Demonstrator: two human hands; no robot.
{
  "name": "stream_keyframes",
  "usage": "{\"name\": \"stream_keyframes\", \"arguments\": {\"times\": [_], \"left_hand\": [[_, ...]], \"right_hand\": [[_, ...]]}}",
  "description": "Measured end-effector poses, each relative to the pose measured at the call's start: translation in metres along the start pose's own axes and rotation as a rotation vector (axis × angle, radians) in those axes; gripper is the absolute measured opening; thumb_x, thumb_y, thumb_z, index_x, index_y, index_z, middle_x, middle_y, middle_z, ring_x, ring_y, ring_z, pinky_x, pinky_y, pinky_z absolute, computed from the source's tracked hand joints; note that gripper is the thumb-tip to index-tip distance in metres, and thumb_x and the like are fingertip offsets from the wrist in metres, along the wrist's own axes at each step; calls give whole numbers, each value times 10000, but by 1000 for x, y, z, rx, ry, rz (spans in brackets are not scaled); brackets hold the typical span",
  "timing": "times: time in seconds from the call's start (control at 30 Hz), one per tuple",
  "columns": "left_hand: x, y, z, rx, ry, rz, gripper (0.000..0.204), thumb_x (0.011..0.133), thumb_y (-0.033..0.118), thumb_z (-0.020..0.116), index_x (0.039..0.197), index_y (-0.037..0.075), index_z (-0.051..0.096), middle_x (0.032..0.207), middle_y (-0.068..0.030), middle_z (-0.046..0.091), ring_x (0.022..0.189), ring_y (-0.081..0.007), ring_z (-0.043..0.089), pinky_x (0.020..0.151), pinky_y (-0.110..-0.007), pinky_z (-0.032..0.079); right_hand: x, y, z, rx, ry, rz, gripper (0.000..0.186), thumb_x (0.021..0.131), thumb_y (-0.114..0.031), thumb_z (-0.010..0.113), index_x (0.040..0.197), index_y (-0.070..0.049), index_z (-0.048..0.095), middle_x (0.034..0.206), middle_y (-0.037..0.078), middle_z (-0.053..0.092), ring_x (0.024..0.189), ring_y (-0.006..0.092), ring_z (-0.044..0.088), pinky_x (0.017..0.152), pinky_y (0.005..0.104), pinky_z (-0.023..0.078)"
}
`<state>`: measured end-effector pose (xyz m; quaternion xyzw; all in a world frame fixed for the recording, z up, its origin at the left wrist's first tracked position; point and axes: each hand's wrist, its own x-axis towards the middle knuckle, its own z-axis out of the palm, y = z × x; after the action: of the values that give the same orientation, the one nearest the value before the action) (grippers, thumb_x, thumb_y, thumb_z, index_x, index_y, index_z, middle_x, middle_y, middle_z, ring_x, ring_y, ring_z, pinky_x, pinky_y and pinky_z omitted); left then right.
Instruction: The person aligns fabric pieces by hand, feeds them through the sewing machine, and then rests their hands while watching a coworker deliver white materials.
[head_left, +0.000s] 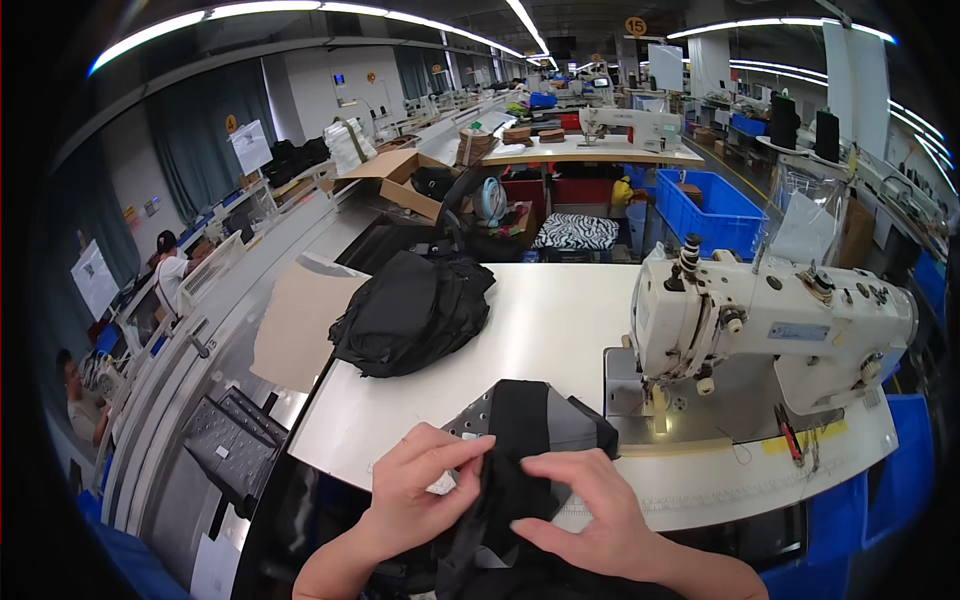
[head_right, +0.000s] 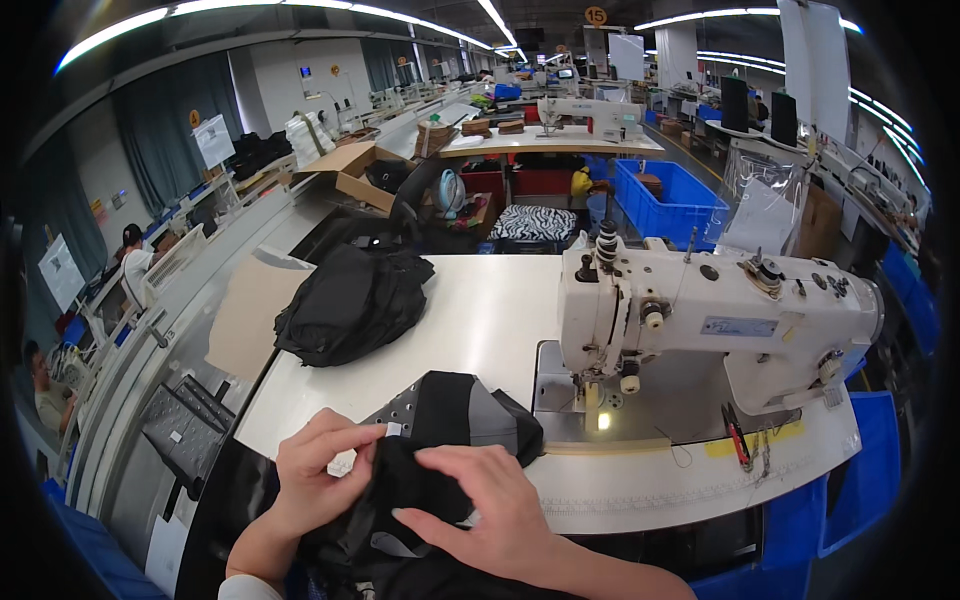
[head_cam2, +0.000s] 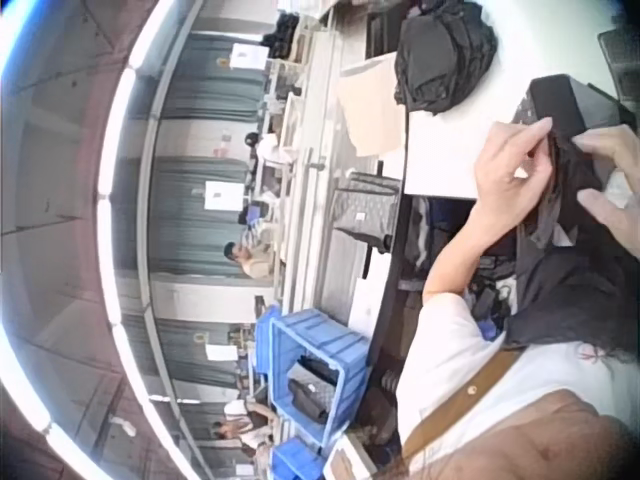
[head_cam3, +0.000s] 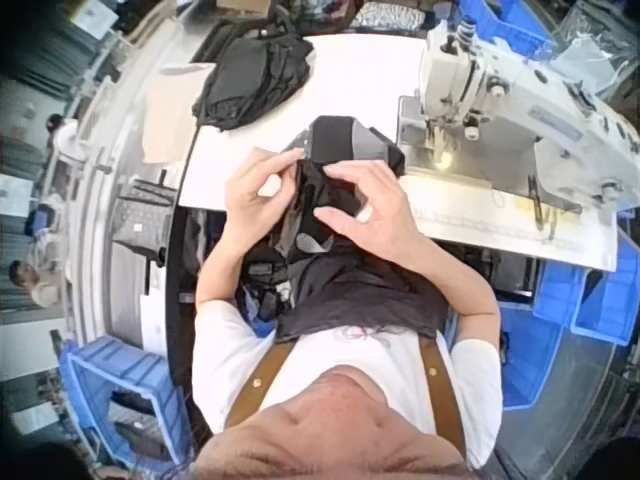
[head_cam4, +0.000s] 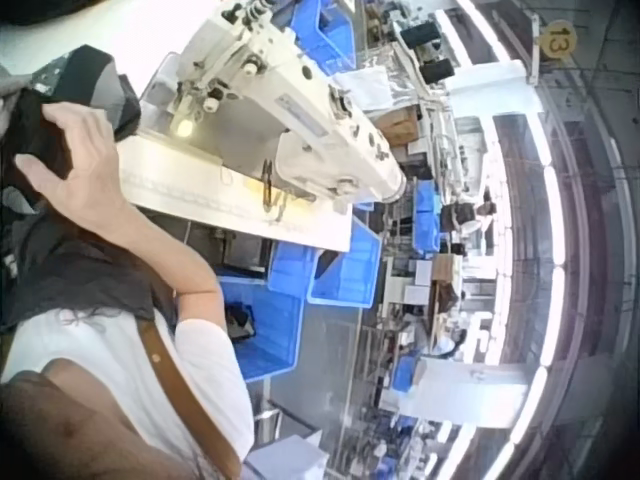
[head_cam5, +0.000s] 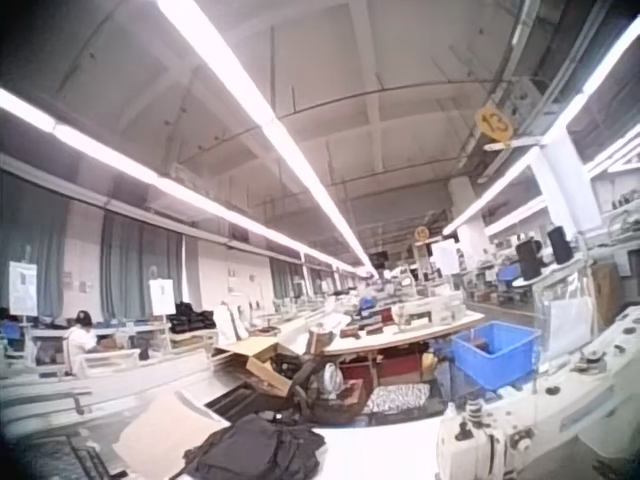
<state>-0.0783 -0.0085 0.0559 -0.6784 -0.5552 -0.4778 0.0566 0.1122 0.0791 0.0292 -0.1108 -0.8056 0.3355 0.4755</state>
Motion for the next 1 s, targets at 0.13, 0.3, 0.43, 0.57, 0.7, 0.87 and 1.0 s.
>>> {"name": "stream_keyframes", "arguments": {"times": [0.13, 0.3, 0.43, 0.57, 0.7, 0.87, 1.0], "left_hand": [[2, 9, 5, 19, -14, 138, 426, 702, -99, 706, 1101, 49, 711, 807, -42, 615, 695, -169, 583, 598, -273, 483], [-4, -15, -5, -142, -114, 24, 400, 738, -81, 683, 1117, 47, 703, 802, -46, 607, 695, -160, 587, 613, -262, 481], [6, -19, 13, -576, -119, -303, 197, 873, 29, 641, 1062, 16, 696, 870, -65, 632, 743, -125, 603, 653, -242, 478], [10, -12, 21, -661, -178, -368, 202, 924, 168, 644, 969, -26, 676, 787, -87, 636, 690, -95, 579, 618, -253, 459], [-3, -29, 36, -848, -187, -479, 309, 969, 194, 586, 829, -75, 644, 618, -29, 527, 584, -76, 440, 552, -274, 389], [-4, -17, 33, -1130, -254, -854, 405, 1040, 332, 466, 837, 26, 637, 603, 69, 499, 584, -32, 412, 545, -248, 380], [-7, -24, 46, -1147, -88, -763, 369, 1016, 332, 518, 805, 41, 605, 629, 36, 563, 552, -66, 476, 499, -253, 382]], "right_hand": [[-9, 10, 10, -48, -105, -3, 199, 845, -112, 729, 996, -15, 643, 948, 81, 661, 832, 244, 619, 699, 316, 501], [-5, 13, -4, 410, -216, 631, 94, 973, -99, 590, 999, -13, 615, 806, -13, 562, 724, 43, 513, 620, 223, 428], [-1, 16, -9, 153, -53, 454, 105, 993, -78, 552, 1025, 11, 597, 812, -17, 567, 732, 33, 491, 640, 191, 410], [-2, 21, -15, 19, 71, 431, 172, 1014, -82, 508, 1083, 51, 592, 917, 31, 616, 842, 63, 530, 759, 205, 432], [-6, 43, -19, -241, -104, 172, 207, 1025, -108, 485, 1097, 57, 587, 910, 64, 625, 845, 86, 569, 770, 230, 439], [-2, 40, -31, -91, -156, 310, 301, 1057, -240, 436, 979, 19, 569, 906, 13, 579, 811, 71, 504, 738, 195, 378], [-12, 55, -32, 359, -38, 550, 283, 1052, -243, 456, 934, -5, 554, 818, -20, 551, 727, 57, 476, 681, 187, 359]]}}
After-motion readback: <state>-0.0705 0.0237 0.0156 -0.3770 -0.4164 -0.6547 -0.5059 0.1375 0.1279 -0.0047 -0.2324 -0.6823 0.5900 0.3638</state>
